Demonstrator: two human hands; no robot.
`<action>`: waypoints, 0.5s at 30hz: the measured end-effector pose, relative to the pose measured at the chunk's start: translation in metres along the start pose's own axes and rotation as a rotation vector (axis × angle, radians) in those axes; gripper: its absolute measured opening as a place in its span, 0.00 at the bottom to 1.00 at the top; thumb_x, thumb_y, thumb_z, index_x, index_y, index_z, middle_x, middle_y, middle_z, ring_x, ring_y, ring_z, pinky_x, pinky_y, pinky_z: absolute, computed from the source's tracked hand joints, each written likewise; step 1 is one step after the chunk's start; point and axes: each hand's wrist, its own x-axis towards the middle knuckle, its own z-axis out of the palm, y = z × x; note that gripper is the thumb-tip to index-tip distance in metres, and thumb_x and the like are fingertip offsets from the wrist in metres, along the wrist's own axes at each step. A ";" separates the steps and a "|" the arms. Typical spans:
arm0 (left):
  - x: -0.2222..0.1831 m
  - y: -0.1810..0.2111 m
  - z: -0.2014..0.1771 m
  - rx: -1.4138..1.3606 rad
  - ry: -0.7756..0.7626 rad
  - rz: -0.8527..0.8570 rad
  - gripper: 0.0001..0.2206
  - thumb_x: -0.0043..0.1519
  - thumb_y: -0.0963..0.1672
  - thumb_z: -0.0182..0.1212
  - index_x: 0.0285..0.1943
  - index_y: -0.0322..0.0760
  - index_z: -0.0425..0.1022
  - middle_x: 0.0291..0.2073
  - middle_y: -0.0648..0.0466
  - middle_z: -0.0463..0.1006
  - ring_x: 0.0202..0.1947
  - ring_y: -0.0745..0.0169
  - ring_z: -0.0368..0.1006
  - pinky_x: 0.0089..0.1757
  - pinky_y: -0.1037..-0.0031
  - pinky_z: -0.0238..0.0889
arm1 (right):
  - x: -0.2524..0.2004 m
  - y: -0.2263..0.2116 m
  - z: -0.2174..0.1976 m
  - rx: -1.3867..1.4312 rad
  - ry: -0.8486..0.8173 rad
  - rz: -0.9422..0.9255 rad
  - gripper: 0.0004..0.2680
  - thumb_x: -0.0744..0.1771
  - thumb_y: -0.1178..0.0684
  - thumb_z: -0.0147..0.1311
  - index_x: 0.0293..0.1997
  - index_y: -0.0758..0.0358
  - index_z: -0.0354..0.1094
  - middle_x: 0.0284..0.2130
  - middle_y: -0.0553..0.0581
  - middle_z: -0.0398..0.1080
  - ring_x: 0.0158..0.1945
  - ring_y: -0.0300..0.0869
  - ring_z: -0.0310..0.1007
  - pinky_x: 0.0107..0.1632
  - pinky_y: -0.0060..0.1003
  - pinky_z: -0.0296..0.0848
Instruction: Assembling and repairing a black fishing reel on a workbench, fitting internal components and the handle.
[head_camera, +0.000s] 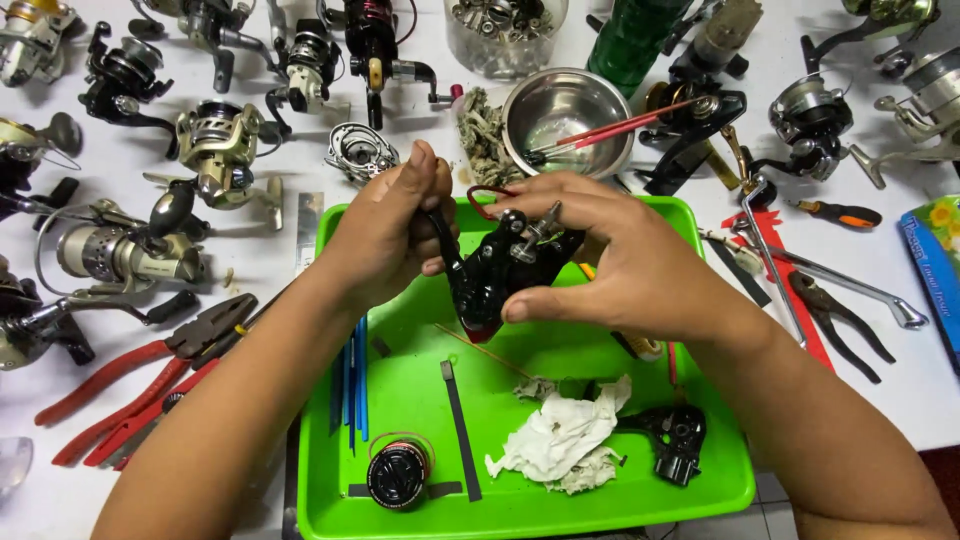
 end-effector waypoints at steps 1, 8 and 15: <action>0.000 -0.001 -0.001 -0.022 -0.003 -0.020 0.23 0.57 0.60 0.55 0.27 0.44 0.57 0.14 0.60 0.47 0.12 0.71 0.46 0.15 0.78 0.48 | 0.000 0.006 0.001 0.069 -0.009 0.039 0.26 0.57 0.46 0.73 0.59 0.58 0.70 0.59 0.57 0.71 0.64 0.42 0.68 0.69 0.37 0.60; -0.001 -0.004 -0.015 -0.114 -0.098 -0.073 0.19 0.64 0.57 0.52 0.31 0.44 0.59 0.15 0.64 0.43 0.13 0.72 0.41 0.18 0.78 0.54 | 0.008 0.016 0.001 0.587 -0.147 0.244 0.16 0.61 0.54 0.66 0.52 0.65 0.74 0.52 0.54 0.76 0.55 0.39 0.75 0.60 0.31 0.74; -0.001 -0.005 -0.017 -0.065 -0.022 -0.104 0.19 0.64 0.57 0.51 0.32 0.45 0.59 0.16 0.65 0.44 0.16 0.73 0.35 0.20 0.81 0.40 | 0.009 0.032 0.014 0.582 -0.105 0.360 0.19 0.58 0.55 0.69 0.52 0.65 0.74 0.52 0.52 0.72 0.55 0.35 0.71 0.55 0.26 0.74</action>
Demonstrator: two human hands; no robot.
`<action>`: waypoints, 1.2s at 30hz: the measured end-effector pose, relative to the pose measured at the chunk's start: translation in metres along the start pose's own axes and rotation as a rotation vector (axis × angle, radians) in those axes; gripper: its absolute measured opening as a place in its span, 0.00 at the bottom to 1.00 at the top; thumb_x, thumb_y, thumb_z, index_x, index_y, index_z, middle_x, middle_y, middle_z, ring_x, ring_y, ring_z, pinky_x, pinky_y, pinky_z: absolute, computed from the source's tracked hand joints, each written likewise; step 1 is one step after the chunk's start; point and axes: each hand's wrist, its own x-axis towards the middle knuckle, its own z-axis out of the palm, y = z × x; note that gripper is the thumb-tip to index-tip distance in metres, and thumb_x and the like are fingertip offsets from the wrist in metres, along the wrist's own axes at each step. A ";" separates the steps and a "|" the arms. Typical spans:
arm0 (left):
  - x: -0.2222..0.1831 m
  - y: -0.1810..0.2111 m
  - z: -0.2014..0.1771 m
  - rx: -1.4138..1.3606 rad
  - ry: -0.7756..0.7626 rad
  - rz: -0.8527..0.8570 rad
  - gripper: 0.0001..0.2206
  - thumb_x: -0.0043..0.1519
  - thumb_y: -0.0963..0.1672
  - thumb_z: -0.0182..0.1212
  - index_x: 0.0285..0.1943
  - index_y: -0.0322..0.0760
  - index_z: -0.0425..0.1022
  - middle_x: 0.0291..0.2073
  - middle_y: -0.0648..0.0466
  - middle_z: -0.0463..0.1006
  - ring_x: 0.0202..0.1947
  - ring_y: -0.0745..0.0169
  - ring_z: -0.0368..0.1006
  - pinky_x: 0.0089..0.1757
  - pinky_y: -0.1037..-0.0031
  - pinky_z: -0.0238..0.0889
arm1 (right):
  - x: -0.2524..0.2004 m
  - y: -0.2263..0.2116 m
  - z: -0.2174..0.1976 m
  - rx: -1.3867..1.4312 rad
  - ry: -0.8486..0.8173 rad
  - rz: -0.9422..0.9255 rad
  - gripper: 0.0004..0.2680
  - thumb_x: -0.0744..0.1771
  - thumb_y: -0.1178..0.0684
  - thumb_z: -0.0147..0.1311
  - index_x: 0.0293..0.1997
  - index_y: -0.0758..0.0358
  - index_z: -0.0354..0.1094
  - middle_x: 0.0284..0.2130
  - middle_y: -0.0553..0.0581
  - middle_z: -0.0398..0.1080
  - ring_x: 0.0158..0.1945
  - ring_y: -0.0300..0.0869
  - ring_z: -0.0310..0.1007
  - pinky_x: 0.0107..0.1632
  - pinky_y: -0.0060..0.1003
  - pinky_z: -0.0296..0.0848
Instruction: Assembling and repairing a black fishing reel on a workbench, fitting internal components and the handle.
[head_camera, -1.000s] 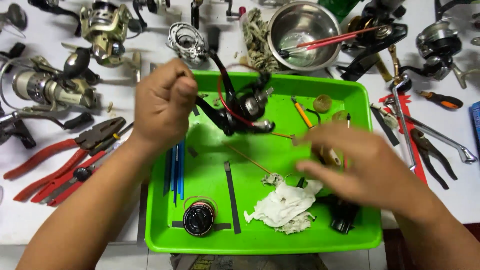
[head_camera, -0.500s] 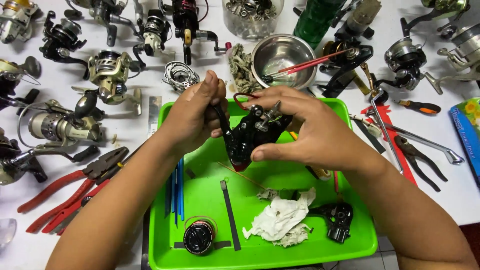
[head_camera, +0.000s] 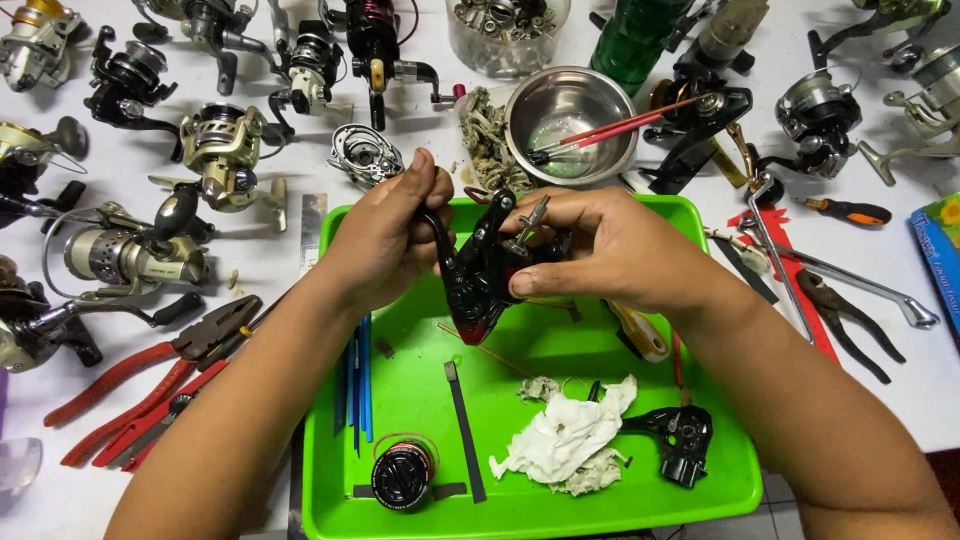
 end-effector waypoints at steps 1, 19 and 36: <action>0.001 0.001 0.002 0.017 0.040 0.023 0.19 0.64 0.57 0.51 0.34 0.44 0.63 0.17 0.66 0.46 0.16 0.76 0.37 0.20 0.83 0.38 | 0.002 0.002 -0.001 -0.018 0.015 -0.034 0.17 0.58 0.56 0.69 0.51 0.65 0.74 0.50 0.52 0.72 0.53 0.35 0.72 0.55 0.27 0.74; -0.026 0.002 0.037 0.922 0.005 0.496 0.43 0.53 0.49 0.74 0.77 0.49 0.52 0.74 0.48 0.64 0.73 0.58 0.60 0.68 0.68 0.51 | 0.002 -0.013 0.002 -0.294 0.149 -0.136 0.20 0.59 0.46 0.68 0.54 0.57 0.75 0.52 0.52 0.74 0.52 0.38 0.75 0.57 0.30 0.73; -0.019 -0.014 0.023 1.183 0.126 0.426 0.20 0.45 0.51 0.78 0.40 0.42 0.76 0.29 0.56 0.65 0.30 0.65 0.63 0.32 0.76 0.56 | -0.015 0.000 -0.002 -0.506 0.311 -0.388 0.05 0.65 0.59 0.60 0.43 0.65 0.76 0.49 0.64 0.74 0.50 0.43 0.75 0.51 0.31 0.76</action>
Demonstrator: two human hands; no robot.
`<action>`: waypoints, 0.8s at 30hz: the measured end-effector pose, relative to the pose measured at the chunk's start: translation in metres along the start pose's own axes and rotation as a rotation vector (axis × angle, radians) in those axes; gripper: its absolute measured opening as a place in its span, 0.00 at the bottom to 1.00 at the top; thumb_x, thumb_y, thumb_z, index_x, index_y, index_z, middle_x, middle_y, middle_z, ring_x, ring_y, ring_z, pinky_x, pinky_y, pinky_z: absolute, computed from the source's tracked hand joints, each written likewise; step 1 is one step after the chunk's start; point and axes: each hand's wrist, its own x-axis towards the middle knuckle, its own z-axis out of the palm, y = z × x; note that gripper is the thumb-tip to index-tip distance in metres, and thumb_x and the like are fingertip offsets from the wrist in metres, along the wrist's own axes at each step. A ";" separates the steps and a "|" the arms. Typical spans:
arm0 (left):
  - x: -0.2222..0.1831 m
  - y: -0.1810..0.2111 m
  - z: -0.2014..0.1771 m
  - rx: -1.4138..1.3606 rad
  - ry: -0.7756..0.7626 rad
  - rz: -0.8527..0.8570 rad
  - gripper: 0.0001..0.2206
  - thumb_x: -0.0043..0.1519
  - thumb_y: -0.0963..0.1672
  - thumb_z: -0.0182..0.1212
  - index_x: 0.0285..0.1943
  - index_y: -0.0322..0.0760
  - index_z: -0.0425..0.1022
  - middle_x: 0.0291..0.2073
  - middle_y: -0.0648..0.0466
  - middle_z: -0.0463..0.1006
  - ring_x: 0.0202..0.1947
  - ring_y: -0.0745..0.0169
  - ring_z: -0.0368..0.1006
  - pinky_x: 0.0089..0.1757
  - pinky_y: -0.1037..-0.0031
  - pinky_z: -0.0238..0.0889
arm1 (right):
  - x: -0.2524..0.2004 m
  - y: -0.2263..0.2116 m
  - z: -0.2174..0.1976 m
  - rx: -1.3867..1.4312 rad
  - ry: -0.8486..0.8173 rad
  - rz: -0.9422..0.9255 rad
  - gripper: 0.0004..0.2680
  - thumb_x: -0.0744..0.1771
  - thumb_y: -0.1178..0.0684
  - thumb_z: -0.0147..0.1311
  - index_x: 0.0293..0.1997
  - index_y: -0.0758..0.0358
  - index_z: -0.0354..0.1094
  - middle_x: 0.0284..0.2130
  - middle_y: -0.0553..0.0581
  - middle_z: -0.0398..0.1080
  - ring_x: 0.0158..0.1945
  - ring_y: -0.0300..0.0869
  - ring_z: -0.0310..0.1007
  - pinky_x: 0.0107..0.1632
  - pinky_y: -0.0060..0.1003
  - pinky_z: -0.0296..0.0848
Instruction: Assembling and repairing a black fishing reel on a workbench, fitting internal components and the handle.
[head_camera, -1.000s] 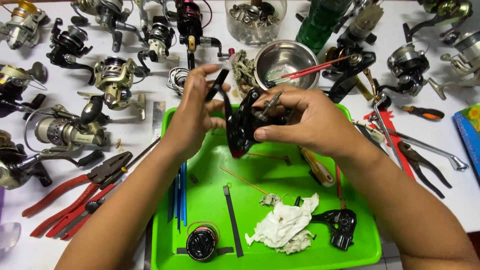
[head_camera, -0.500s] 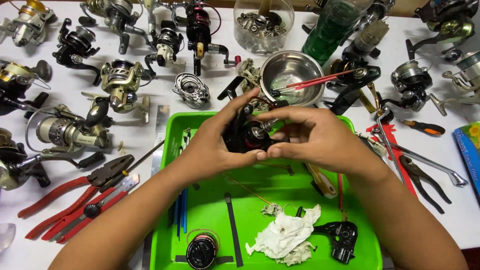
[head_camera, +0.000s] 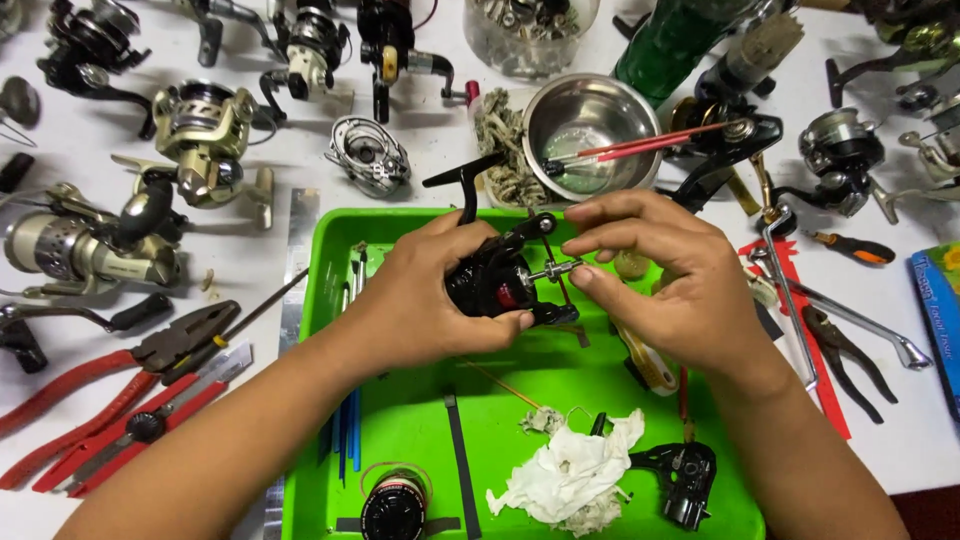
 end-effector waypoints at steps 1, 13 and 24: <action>0.000 0.000 0.000 0.013 -0.014 0.001 0.20 0.45 0.51 0.77 0.40 0.42 0.76 0.28 0.56 0.65 0.30 0.64 0.63 0.32 0.75 0.57 | 0.000 0.001 0.000 -0.028 -0.008 -0.041 0.04 0.65 0.59 0.61 0.43 0.65 0.76 0.49 0.64 0.75 0.52 0.46 0.76 0.56 0.36 0.75; 0.001 0.005 -0.002 0.002 -0.046 0.060 0.16 0.48 0.51 0.72 0.38 0.42 0.76 0.28 0.54 0.73 0.35 0.60 0.66 0.35 0.71 0.59 | -0.001 0.007 0.003 -0.214 -0.027 -0.285 0.03 0.67 0.60 0.58 0.40 0.69 0.73 0.39 0.63 0.74 0.45 0.51 0.74 0.50 0.43 0.71; 0.000 0.006 -0.001 -0.008 -0.048 0.034 0.16 0.48 0.51 0.72 0.36 0.43 0.75 0.27 0.55 0.70 0.33 0.62 0.65 0.35 0.72 0.59 | -0.002 0.006 0.002 -0.327 -0.041 -0.323 0.04 0.69 0.57 0.54 0.40 0.67 0.70 0.40 0.61 0.73 0.45 0.51 0.70 0.52 0.44 0.62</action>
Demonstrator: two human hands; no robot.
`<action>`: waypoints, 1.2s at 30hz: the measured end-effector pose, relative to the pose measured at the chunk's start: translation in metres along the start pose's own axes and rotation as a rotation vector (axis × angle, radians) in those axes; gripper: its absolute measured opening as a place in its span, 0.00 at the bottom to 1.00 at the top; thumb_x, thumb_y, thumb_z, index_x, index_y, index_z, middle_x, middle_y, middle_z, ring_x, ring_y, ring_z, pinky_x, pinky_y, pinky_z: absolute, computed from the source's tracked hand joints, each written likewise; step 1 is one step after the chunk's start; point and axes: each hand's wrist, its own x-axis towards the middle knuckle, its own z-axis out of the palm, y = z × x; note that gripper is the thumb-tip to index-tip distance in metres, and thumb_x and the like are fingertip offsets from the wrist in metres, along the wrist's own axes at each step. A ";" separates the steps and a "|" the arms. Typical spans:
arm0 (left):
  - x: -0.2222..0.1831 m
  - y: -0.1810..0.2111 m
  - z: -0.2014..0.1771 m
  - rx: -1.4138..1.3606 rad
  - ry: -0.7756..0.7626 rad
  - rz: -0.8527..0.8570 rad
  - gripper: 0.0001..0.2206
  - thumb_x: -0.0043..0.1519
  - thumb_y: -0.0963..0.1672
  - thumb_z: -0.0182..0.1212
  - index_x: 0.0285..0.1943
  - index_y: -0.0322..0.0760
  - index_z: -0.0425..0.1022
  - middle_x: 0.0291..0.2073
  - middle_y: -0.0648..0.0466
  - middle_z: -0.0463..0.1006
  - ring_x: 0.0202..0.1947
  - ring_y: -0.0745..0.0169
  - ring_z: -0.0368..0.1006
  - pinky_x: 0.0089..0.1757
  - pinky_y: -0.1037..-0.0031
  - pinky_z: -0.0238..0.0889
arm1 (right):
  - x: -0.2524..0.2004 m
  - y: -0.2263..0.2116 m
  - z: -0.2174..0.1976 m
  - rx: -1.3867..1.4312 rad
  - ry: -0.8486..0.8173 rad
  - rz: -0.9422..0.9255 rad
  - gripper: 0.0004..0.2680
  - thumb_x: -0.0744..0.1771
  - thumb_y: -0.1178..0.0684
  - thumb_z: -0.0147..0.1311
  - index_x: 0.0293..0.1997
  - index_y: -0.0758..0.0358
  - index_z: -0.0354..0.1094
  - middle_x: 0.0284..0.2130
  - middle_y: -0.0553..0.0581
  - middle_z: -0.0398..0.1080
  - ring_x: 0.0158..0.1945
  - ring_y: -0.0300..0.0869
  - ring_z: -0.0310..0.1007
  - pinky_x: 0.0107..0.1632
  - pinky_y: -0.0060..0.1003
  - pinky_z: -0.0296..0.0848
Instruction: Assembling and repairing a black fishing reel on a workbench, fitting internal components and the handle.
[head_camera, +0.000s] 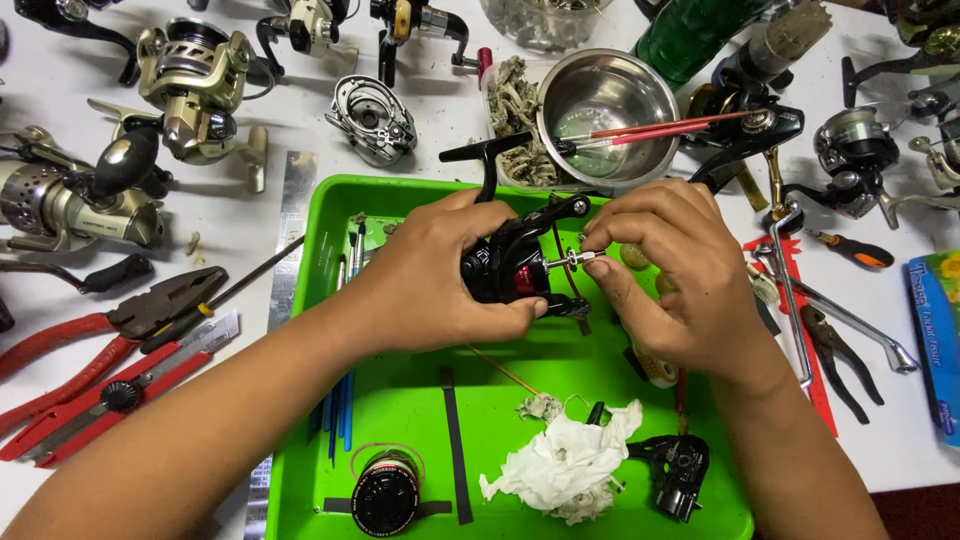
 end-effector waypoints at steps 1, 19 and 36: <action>0.000 -0.001 0.001 0.012 0.009 0.016 0.16 0.48 0.52 0.72 0.35 0.42 0.73 0.26 0.55 0.69 0.32 0.61 0.65 0.34 0.71 0.58 | 0.000 0.000 0.000 -0.016 0.000 0.002 0.04 0.69 0.57 0.53 0.40 0.66 0.70 0.40 0.60 0.73 0.45 0.51 0.70 0.52 0.44 0.60; -0.005 -0.007 0.002 0.042 0.030 0.240 0.17 0.48 0.46 0.73 0.40 0.39 0.72 0.33 0.49 0.68 0.32 0.53 0.68 0.33 0.69 0.60 | -0.005 -0.004 -0.005 -0.109 -0.001 -0.087 0.04 0.67 0.54 0.60 0.38 0.63 0.73 0.36 0.57 0.73 0.41 0.50 0.72 0.50 0.45 0.58; -0.009 -0.002 0.006 0.078 0.022 0.284 0.19 0.48 0.46 0.74 0.45 0.37 0.73 0.32 0.49 0.66 0.30 0.52 0.65 0.32 0.69 0.61 | -0.018 -0.003 -0.006 -0.045 0.015 -0.096 0.04 0.65 0.58 0.61 0.37 0.68 0.74 0.35 0.61 0.74 0.39 0.53 0.72 0.47 0.46 0.62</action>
